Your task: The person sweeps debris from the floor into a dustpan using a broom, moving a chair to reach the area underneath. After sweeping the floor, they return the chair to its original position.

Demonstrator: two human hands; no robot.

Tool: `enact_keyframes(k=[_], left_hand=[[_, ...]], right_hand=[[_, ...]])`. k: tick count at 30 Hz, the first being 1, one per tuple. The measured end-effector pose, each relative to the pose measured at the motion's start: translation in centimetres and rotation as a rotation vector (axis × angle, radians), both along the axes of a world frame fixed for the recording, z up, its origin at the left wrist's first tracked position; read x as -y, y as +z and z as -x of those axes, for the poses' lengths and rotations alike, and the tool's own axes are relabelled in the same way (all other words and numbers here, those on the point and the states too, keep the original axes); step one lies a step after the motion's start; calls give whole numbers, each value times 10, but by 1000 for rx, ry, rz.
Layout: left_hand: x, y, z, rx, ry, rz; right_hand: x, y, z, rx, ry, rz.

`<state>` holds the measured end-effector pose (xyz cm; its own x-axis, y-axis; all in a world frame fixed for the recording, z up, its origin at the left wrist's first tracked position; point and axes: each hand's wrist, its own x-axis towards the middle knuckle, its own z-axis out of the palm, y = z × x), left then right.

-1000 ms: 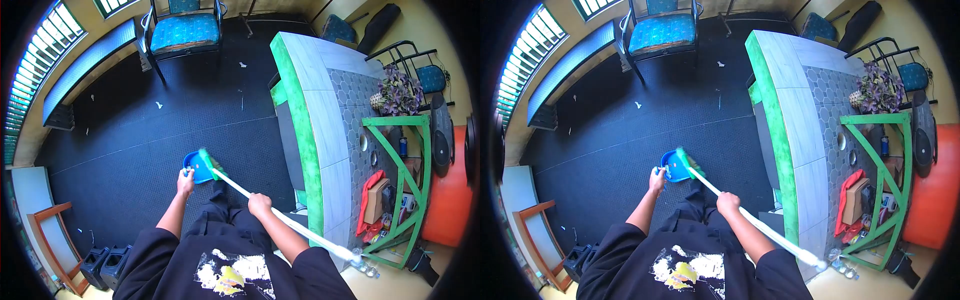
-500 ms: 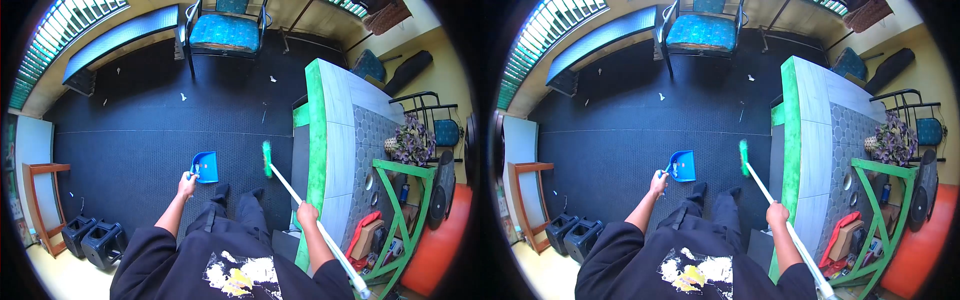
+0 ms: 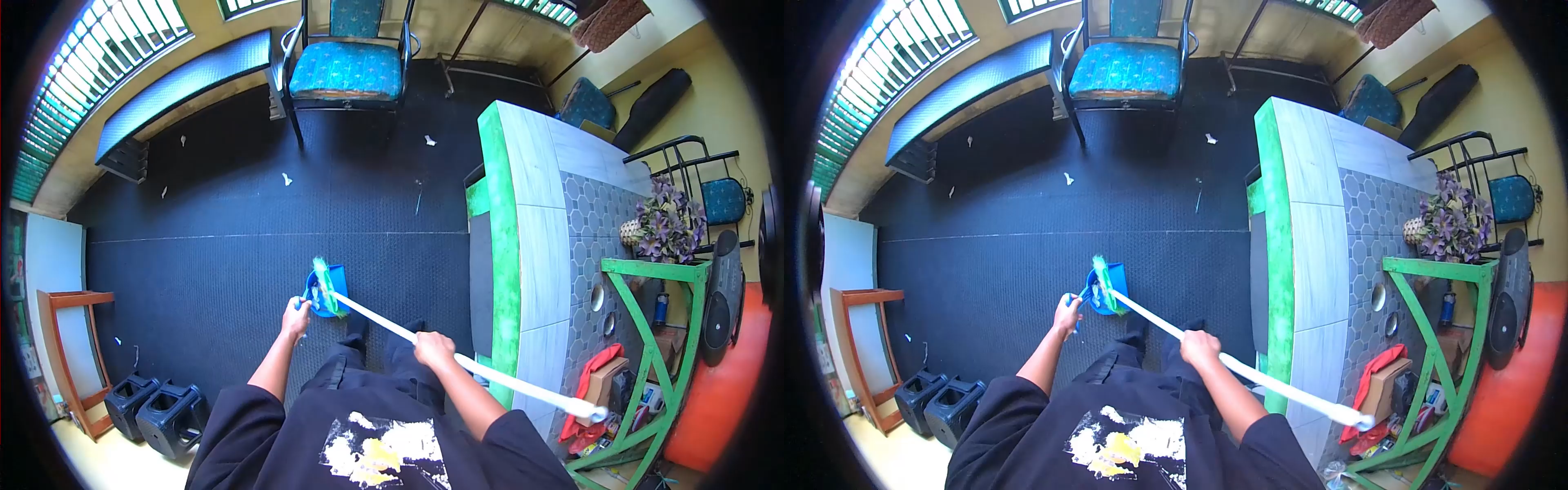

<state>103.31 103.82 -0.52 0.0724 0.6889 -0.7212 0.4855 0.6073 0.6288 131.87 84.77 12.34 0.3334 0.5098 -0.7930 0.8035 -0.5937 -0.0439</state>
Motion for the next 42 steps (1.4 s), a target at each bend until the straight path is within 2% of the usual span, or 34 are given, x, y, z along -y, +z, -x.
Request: enact_keyframes(k=[2,6,11,14,18,22,23,25,29,33,34,35,36,39,41,42], left_hand=[[-7,19,-1,-9,-18,24],[-21,9,0,134,75,33],[-43,11,-29,151,103,24],[-58,4,-55,167,159,22],[-81,-1,-93,200,264,43],[-104,14,-132,192,307,69],[-113,18,-141,191,295,67],[-125,7,-158,208,323,8],[-151,-6,-183,159,259,59],[-171,-13,-208,128,278,3],[-176,-12,-211,112,242,4],[-183,-13,-216,102,207,1],[-184,-32,-217,122,218,-32],[-192,-1,-229,67,189,15],[-190,-12,-225,93,201,18],[-188,-36,-221,40,159,-13]], right_hand=[[5,13,-27,77,10,-67],[-1,53,-83,187,50,-49],[-12,66,-157,394,66,-189],[-45,68,-209,448,94,-162],[-117,36,-285,524,25,-123],[-214,-2,-339,586,-24,-89],[-238,-15,-347,618,7,-11],[-276,-44,-354,654,66,97],[-301,-75,-332,502,131,89],[-276,-58,-277,402,173,-21],[-268,-55,-264,344,120,-43],[-256,-48,-249,333,172,-114],[-249,-47,-232,310,137,-136],[-238,-38,-198,96,144,-13],[-228,-32,-194,27,163,9],[-229,-17,-196,42,158,38]])
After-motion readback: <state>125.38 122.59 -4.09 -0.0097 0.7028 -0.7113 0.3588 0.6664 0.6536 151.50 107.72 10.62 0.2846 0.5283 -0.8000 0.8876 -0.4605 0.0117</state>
